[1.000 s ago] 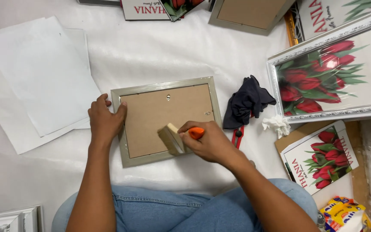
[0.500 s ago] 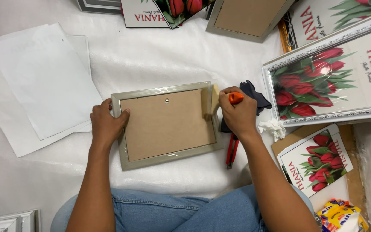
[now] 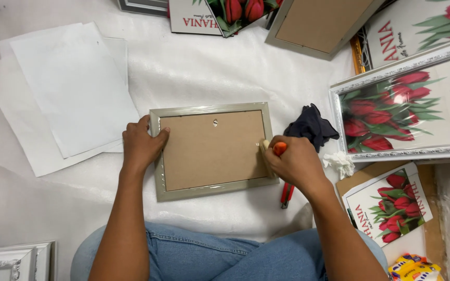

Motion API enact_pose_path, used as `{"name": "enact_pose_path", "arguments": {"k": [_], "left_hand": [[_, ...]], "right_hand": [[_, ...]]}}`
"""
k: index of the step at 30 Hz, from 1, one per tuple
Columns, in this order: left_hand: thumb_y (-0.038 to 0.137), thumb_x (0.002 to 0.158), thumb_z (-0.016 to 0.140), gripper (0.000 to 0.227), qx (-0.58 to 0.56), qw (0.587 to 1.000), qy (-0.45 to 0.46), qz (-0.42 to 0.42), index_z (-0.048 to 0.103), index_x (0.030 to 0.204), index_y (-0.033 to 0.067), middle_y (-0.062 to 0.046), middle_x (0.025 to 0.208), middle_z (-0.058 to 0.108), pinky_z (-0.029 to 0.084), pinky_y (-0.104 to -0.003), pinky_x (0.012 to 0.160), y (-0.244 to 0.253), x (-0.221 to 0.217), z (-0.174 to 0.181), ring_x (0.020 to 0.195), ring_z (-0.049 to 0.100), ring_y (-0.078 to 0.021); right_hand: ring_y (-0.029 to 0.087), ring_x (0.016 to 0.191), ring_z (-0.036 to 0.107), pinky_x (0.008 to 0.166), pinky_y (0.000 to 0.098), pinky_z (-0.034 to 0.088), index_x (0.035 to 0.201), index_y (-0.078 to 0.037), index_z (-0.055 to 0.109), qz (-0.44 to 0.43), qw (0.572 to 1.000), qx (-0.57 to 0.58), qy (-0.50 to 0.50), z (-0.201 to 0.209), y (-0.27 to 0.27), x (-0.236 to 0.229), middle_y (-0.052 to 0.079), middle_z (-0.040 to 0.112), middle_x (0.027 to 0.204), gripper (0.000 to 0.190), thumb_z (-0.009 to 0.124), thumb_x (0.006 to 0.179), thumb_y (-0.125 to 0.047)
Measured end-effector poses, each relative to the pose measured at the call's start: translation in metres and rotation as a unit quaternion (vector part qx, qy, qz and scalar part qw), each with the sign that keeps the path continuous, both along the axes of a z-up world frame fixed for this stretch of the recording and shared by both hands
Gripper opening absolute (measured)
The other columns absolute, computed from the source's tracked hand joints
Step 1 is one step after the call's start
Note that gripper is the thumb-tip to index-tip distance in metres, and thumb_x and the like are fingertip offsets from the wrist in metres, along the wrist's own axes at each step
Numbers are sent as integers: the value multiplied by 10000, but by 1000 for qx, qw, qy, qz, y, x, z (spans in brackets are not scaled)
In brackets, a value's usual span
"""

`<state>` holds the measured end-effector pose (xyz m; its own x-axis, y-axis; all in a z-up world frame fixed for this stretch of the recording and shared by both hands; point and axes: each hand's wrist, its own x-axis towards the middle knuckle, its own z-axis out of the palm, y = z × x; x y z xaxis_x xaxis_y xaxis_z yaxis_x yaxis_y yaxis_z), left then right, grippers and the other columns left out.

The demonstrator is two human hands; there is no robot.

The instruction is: Assemble picture frames by cleaning the glass with a brush and cloth before inserting the backing board.

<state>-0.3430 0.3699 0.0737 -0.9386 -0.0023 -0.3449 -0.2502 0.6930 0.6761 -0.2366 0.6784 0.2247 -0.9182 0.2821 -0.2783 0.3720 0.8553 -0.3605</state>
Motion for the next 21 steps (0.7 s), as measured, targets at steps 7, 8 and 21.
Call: {"name": "enact_pose_path", "arguments": {"k": [7,8,21], "left_hand": [[411,895,731,716,48,987,90,126,531,1393,-64,-251,1190,575,454,-565,970,-4,-7,7,1156,535,-470],[411,895,731,716,50,986,91,129,531,1393,-64,-251,1190,575,454,-565,970,-4,-8,9,1156,535,-470],[412,896,711,686,143,972,77,170,521,1395,-20,-188,1202,574,481,-519,935,-4,-11,5,1151,561,-411]], "right_hand": [[429,669,716,616,501,580,892,-163,747,46,990,120,50,-72,-25,15,177,710,673,216,646,813,-337],[429,669,716,616,501,580,892,-163,747,49,990,123,52,-73,-47,19,177,710,673,216,646,813,-337],[466,755,721,695,527,554,898,-137,756,102,986,-122,43,-38,-184,-49,218,716,698,244,645,835,-345]]}}
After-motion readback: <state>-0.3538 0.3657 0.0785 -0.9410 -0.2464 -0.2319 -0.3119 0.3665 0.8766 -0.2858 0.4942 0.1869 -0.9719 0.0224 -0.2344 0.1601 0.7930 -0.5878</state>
